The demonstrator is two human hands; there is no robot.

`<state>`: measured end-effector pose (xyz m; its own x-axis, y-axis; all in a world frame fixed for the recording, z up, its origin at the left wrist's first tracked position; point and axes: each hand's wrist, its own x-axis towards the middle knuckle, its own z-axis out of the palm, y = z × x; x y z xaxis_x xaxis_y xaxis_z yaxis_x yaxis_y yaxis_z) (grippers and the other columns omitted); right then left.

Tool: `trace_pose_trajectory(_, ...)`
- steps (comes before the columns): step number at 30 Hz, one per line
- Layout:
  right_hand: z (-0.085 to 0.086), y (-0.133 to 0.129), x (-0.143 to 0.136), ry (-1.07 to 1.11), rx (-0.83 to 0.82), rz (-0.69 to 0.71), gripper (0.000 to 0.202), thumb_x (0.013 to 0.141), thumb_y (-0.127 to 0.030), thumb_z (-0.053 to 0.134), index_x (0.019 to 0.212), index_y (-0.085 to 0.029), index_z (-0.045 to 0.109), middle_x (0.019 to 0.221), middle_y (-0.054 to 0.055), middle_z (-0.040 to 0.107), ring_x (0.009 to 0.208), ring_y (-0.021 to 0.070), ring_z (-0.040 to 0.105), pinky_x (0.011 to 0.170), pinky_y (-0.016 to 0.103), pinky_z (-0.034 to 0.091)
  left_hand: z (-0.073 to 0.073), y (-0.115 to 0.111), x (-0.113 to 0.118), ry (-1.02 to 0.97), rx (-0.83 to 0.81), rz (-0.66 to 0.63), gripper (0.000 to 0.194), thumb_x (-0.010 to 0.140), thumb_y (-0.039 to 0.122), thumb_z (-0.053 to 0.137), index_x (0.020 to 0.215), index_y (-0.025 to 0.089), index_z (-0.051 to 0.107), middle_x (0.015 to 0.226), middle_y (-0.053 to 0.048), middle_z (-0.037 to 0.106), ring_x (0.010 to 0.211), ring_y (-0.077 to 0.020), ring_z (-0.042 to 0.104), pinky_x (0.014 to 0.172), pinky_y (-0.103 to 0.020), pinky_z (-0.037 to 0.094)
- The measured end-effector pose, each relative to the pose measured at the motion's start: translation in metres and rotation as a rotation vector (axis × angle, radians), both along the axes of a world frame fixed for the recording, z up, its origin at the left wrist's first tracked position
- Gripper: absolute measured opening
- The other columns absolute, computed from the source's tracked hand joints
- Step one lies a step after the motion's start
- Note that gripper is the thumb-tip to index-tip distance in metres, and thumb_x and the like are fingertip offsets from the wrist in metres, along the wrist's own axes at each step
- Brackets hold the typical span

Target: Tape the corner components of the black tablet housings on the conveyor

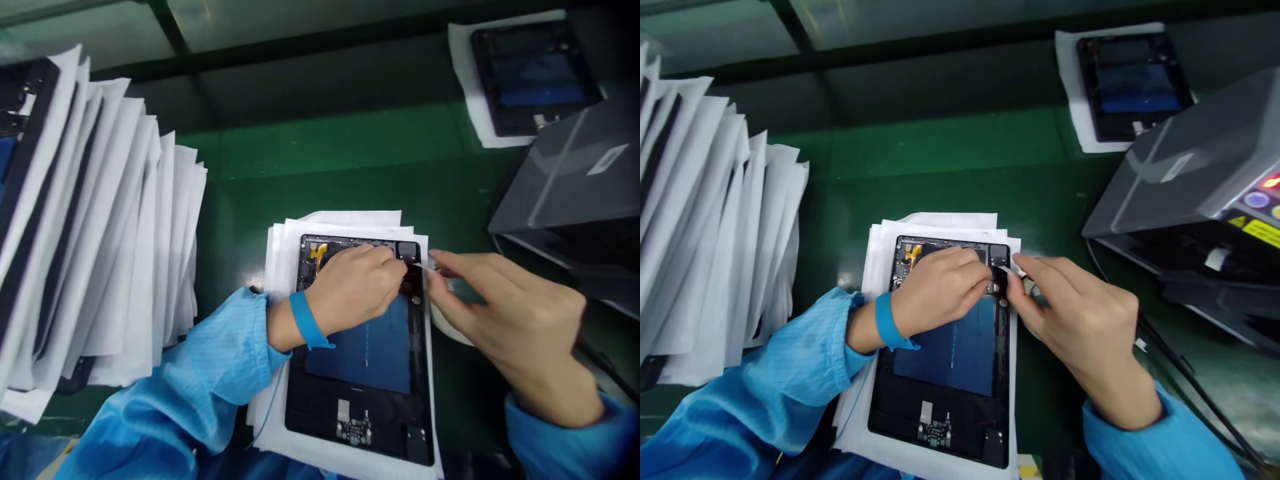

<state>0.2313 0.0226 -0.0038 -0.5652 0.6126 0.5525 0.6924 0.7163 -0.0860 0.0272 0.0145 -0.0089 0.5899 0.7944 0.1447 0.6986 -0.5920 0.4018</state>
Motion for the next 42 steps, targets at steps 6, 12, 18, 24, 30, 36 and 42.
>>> trace_pose_trajectory(6, -0.0087, -0.0057, -0.0059, -0.108, 0.083, -0.108, 0.016, 0.087, -0.018, 0.072, 0.101, -0.016, 0.064, 0.082, 0.000, 0.074, 0.063, 0.0110, 0.066, 0.051, 0.024, 0.040, -0.0007, 0.0003, -0.0008, -0.021, 0.014, 0.003, 0.018, 0.099, 0.019, 0.052, 0.090, 0.014, 0.065, 0.084, -0.005, 0.061, 0.084, -0.0216, 0.062, 0.081, -0.034, 0.054)
trace_pose_trajectory(12, -0.0069, -0.0097, -0.0021, -0.122, 0.015, -0.098, 0.021, 0.088, -0.016, 0.070, 0.107, -0.019, 0.063, 0.086, 0.002, 0.075, 0.067, 0.0150, 0.068, 0.055, 0.028, 0.043, -0.0002, 0.0011, -0.0007, -0.040, 0.002, -0.004, 0.019, 0.100, 0.018, 0.049, 0.087, 0.014, 0.064, 0.083, -0.006, 0.059, 0.085, -0.0215, 0.061, 0.081, -0.035, 0.054)
trace_pose_trajectory(18, -0.0097, -0.0094, -0.0036, -0.149, 0.043, -0.118, 0.019, 0.089, -0.017, 0.068, 0.107, -0.018, 0.065, 0.085, 0.002, 0.074, 0.066, 0.0143, 0.066, 0.056, 0.028, 0.041, 0.0000, 0.0003, 0.0000, -0.026, 0.031, 0.022, 0.022, 0.101, 0.018, 0.048, 0.088, 0.014, 0.065, 0.083, -0.005, 0.060, 0.083, -0.0207, 0.061, 0.079, -0.034, 0.053)
trace_pose_trajectory(24, -0.0085, -0.0066, -0.0080, -0.155, 0.095, -0.124, 0.013, 0.088, -0.018, 0.068, 0.101, -0.015, 0.066, 0.079, 0.000, 0.072, 0.062, 0.0113, 0.061, 0.055, 0.027, 0.038, 0.0008, 0.0010, -0.0005, -0.047, 0.074, 0.033, 0.027, 0.103, 0.019, 0.044, 0.087, 0.014, 0.066, 0.082, -0.005, 0.061, 0.078, -0.0198, 0.059, 0.076, -0.033, 0.052)
trace_pose_trajectory(30, -0.0064, -0.0066, -0.0098, -0.168, 0.099, -0.134, 0.009, 0.089, -0.020, 0.068, 0.097, -0.017, 0.067, 0.075, -0.001, 0.070, 0.060, 0.0104, 0.059, 0.054, 0.027, 0.035, 0.0010, 0.0019, -0.0002, -0.051, 0.081, 0.040, 0.027, 0.102, 0.020, 0.045, 0.085, 0.014, 0.066, 0.081, -0.004, 0.061, 0.076, -0.0199, 0.058, 0.073, -0.033, 0.051)
trace_pose_trajectory(36, -0.0049, -0.0066, -0.0108, -0.187, 0.087, -0.123, 0.007, 0.089, -0.020, 0.068, 0.095, -0.016, 0.067, 0.076, -0.001, 0.070, 0.059, 0.0113, 0.058, 0.053, 0.028, 0.035, 0.0017, 0.0017, -0.0002, -0.048, 0.068, 0.036, 0.028, 0.103, 0.019, 0.044, 0.085, 0.014, 0.065, 0.081, -0.005, 0.061, 0.078, -0.0196, 0.058, 0.075, -0.033, 0.052)
trace_pose_trajectory(42, -0.0046, -0.0061, -0.0114, -0.165, 0.027, -0.115, 0.005, 0.089, -0.019, 0.067, 0.094, -0.017, 0.068, 0.085, 0.000, 0.073, 0.068, 0.0125, 0.061, 0.059, 0.028, 0.039, 0.0023, 0.0012, 0.0000, -0.018, 0.027, 0.030, 0.025, 0.102, 0.020, 0.046, 0.087, 0.015, 0.065, 0.083, -0.005, 0.060, 0.082, -0.0200, 0.060, 0.077, -0.033, 0.053)
